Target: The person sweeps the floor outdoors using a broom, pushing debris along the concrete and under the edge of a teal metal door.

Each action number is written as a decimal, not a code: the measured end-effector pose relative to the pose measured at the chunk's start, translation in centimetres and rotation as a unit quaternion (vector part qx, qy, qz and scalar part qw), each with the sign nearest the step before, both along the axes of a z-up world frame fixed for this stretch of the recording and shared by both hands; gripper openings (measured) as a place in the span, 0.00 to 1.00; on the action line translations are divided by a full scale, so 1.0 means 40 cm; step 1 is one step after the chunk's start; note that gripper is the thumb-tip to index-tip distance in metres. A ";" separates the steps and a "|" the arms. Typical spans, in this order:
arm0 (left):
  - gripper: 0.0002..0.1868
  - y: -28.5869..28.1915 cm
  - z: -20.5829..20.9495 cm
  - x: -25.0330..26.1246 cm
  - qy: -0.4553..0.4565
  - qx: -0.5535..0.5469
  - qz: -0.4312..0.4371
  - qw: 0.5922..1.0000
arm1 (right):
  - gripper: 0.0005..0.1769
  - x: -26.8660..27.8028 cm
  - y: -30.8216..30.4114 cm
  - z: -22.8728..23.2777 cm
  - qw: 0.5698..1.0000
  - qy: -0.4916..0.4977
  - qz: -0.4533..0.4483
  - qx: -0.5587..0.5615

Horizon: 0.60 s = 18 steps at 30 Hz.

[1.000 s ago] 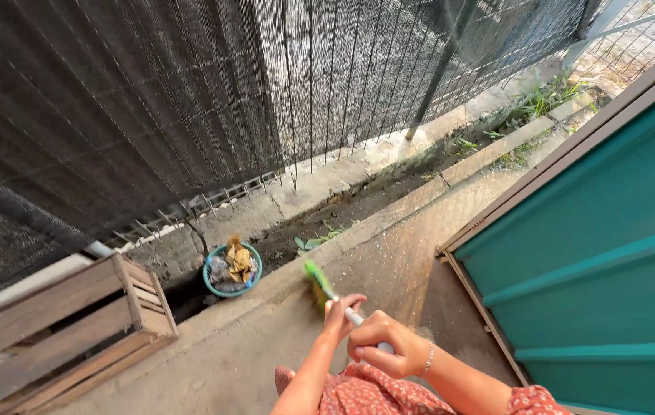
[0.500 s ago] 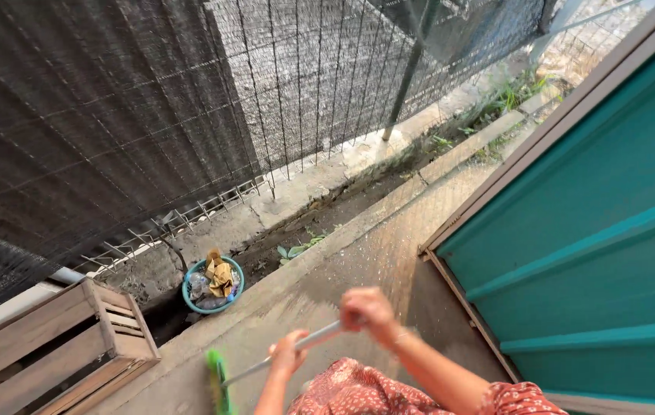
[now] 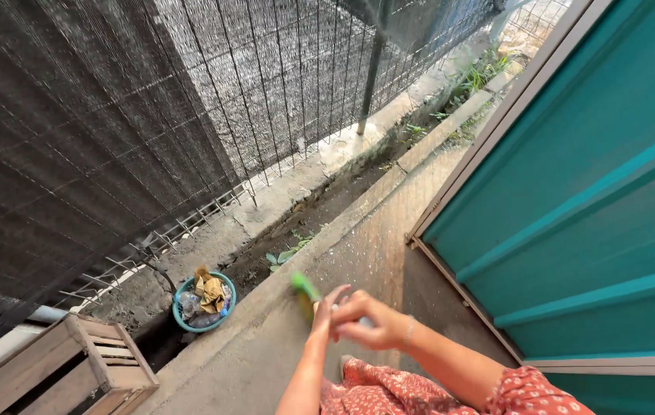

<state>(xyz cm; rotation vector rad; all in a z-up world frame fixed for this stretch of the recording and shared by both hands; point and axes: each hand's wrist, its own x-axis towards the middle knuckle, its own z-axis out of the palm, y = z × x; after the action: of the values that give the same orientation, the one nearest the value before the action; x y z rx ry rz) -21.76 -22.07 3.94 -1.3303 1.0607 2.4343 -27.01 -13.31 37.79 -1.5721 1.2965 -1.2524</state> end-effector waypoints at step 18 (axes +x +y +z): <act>0.28 0.000 0.019 0.293 0.053 -0.503 -0.263 0.821 | 0.18 -0.067 0.067 -0.224 0.918 -0.283 -0.243 0.134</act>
<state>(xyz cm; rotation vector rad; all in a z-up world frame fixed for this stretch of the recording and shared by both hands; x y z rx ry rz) -10.06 -22.08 4.70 -0.8355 2.5254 1.5069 -29.68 -10.63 28.83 -0.6248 1.4216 -1.5931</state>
